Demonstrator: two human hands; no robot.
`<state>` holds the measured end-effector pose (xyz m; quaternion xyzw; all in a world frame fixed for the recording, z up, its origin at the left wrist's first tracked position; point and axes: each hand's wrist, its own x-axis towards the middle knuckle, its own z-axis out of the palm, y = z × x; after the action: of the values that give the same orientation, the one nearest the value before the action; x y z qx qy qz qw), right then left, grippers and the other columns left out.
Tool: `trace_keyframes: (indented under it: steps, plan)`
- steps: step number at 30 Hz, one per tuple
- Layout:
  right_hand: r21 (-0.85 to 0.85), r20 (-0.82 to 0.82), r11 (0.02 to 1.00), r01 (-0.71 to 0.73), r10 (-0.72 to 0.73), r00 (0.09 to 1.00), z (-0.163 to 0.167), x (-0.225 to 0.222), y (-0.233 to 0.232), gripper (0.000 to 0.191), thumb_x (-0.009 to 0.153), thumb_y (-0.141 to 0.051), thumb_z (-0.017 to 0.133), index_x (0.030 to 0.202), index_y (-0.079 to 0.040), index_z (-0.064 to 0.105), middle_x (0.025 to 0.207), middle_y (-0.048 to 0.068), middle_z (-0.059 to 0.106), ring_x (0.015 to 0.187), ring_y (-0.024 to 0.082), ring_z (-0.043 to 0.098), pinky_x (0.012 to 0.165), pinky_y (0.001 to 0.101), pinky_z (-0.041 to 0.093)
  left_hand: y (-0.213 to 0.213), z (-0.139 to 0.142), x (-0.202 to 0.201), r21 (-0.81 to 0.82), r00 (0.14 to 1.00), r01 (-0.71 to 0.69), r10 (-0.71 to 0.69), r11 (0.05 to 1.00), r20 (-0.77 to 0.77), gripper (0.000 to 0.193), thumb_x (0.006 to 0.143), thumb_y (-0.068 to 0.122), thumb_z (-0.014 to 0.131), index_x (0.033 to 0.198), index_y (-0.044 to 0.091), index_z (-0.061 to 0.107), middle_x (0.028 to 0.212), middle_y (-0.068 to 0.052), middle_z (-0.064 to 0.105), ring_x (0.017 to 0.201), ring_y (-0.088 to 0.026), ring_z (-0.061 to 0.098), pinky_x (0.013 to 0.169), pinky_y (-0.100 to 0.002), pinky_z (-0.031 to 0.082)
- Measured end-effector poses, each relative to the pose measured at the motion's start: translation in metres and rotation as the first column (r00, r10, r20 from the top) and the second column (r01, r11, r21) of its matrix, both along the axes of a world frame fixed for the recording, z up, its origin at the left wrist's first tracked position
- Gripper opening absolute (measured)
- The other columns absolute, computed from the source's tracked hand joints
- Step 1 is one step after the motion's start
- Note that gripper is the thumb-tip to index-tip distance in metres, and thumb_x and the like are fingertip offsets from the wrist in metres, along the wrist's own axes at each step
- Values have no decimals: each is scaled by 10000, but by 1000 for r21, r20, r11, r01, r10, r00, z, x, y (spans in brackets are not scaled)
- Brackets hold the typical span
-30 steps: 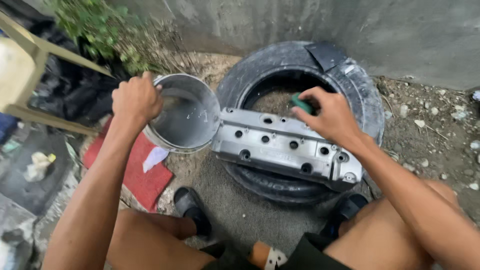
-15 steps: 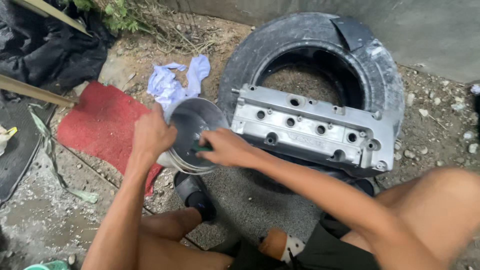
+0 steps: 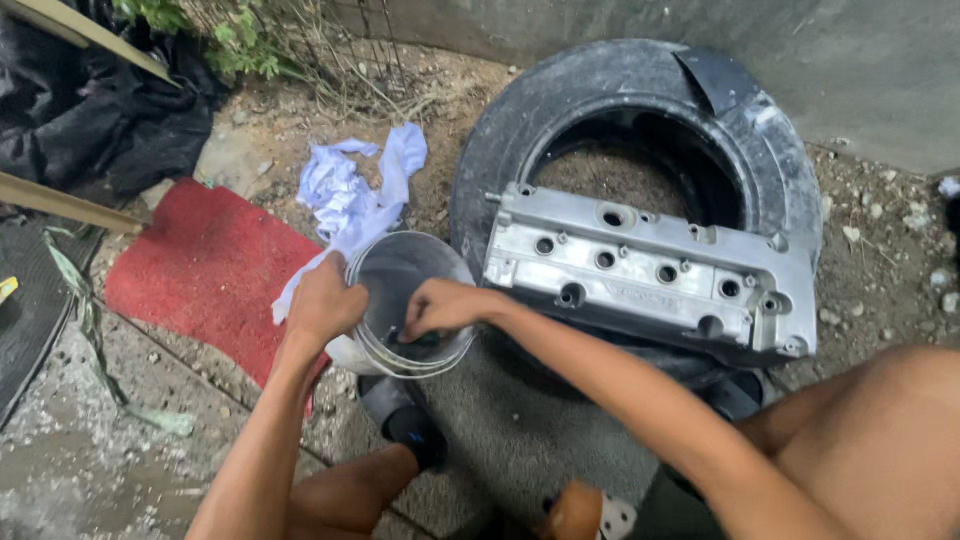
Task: The person scrubs a metallic engine cylinder head resting on a tire using a green sponge and water from a bucket. They repeatedly dip the sponge into the bucket, scrub the surface, and rinse the sponge, continuing the cleaning process throughout the clip.
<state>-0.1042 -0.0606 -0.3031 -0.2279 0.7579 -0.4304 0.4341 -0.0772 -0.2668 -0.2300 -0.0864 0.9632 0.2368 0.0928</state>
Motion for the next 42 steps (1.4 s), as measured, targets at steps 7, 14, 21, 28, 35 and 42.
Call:
trace_keyframes:
  steps: [7,14,21,28,35,42]
  plan:
    - [161,-684,967,195,-33,729,62,-20,108,382,783,-350,820,1070,-106,758,956,162,743,877,344,710,795,465,553,-11,1,-13,0,999,-46,46,999,-19,418,735,171,609,1071,-77,607,948,-387,682,989,-538,665,909,-568,505]
    - [147,-800,973,177,11,601,46,-4,118,276,727,-251,818,949,-92,781,878,182,703,918,385,666,818,483,536,-18,0,-30,-22,994,-41,39,999,-99,402,726,153,602,1056,-73,633,993,-367,689,993,-551,655,928,-572,503]
    - [184,-820,966,181,50,570,62,0,115,305,728,-273,837,942,-63,783,873,221,690,898,391,662,796,488,538,-3,14,-38,-27,993,-25,22,999,-114,403,729,154,614,1056,-79,634,974,-373,679,979,-535,659,910,-564,507]
    - [153,-749,988,19,103,654,48,4,29,224,807,-190,754,933,-6,728,911,217,723,928,388,690,836,519,547,21,48,-39,2,989,-33,33,999,-143,367,731,133,603,1033,-70,649,944,-372,688,937,-530,678,878,-570,526]
    - [367,-859,923,118,288,424,11,-45,-55,141,808,-115,716,924,-76,788,992,152,758,967,411,714,787,467,599,36,71,-49,-48,965,-60,46,997,-260,327,724,121,614,991,-56,679,944,-390,672,971,-554,648,910,-582,499]
    - [-189,-542,982,22,-123,831,56,-68,12,359,804,-265,795,1091,-52,759,1034,152,792,910,239,776,824,361,603,23,52,-70,-12,956,-56,50,998,-289,361,727,112,613,1034,-65,681,971,-390,665,967,-560,641,903,-582,493]
